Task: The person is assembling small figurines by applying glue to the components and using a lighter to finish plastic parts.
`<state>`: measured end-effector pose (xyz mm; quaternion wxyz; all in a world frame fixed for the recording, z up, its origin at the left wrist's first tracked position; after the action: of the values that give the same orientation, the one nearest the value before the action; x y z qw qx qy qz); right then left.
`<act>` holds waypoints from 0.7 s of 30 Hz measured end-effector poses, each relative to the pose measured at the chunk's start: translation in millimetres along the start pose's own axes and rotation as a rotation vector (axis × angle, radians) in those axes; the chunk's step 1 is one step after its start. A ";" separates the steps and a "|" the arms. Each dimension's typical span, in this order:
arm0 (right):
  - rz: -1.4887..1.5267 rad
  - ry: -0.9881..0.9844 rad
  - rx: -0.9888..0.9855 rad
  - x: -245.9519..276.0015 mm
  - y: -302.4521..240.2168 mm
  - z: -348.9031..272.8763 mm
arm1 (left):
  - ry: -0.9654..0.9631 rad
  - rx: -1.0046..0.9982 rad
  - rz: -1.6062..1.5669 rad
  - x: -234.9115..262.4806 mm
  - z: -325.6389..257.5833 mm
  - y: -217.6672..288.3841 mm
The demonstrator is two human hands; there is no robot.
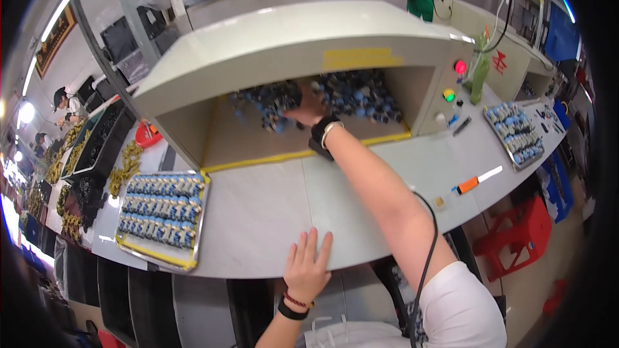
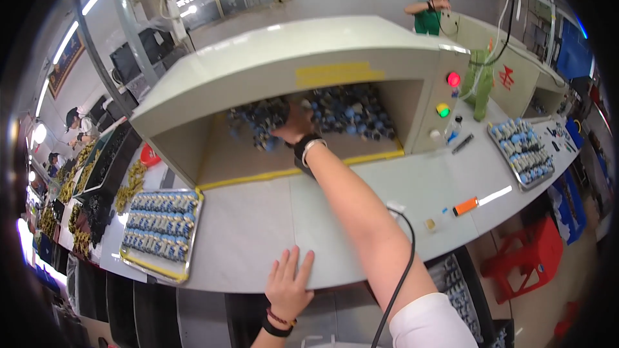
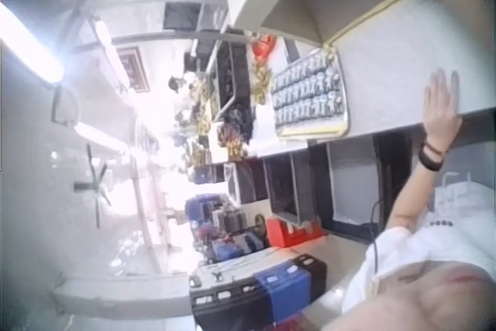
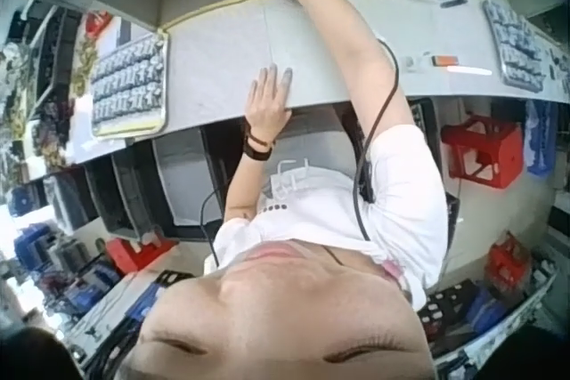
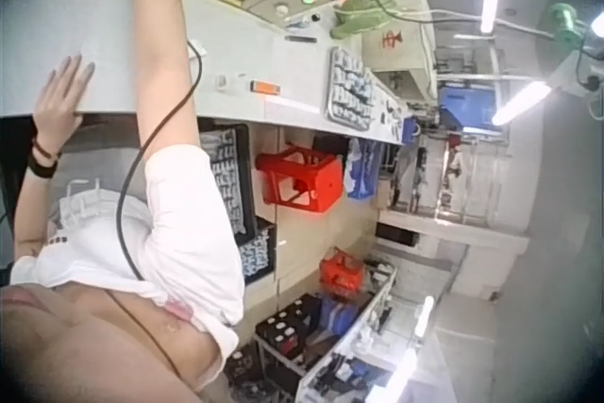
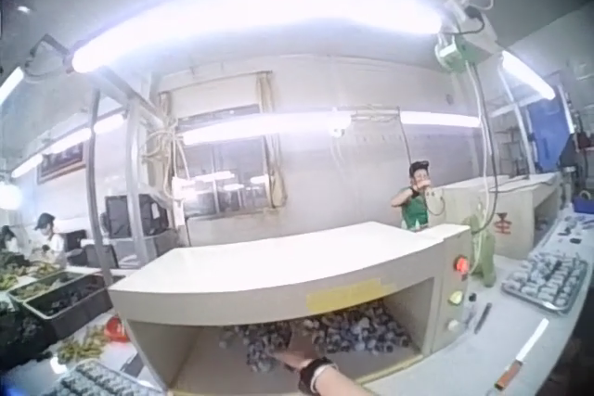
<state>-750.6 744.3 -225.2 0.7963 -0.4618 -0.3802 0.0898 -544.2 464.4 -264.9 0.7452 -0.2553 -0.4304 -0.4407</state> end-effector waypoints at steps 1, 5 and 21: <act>-0.084 -0.012 -0.116 15.4 -2.7 -11.4 | 0.000 0.000 -0.012 -0.8 2.9 0.6; 0.019 -0.076 0.188 75.7 -46.8 -79.3 | -0.044 0.005 -0.003 -3.5 12.6 8.6; 0.241 0.272 -1.113 166.9 469.9 -674.1 | 0.075 -0.045 0.180 0.7 16.1 32.0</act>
<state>-72.8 638.8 -707.3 0.4596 -0.8580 -0.2094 -0.0936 -522.7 491.7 -256.3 0.7916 -0.2928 -0.3675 -0.3907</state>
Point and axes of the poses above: each hand's wrist, its own z-axis towards the middle knuckle, its own x-axis out of the back of the hand, y = z × x, the point moved 10 cm from there along z, towards the middle knuckle, and after that the axes turned 10 degrees about z, right-handed, at the moved point
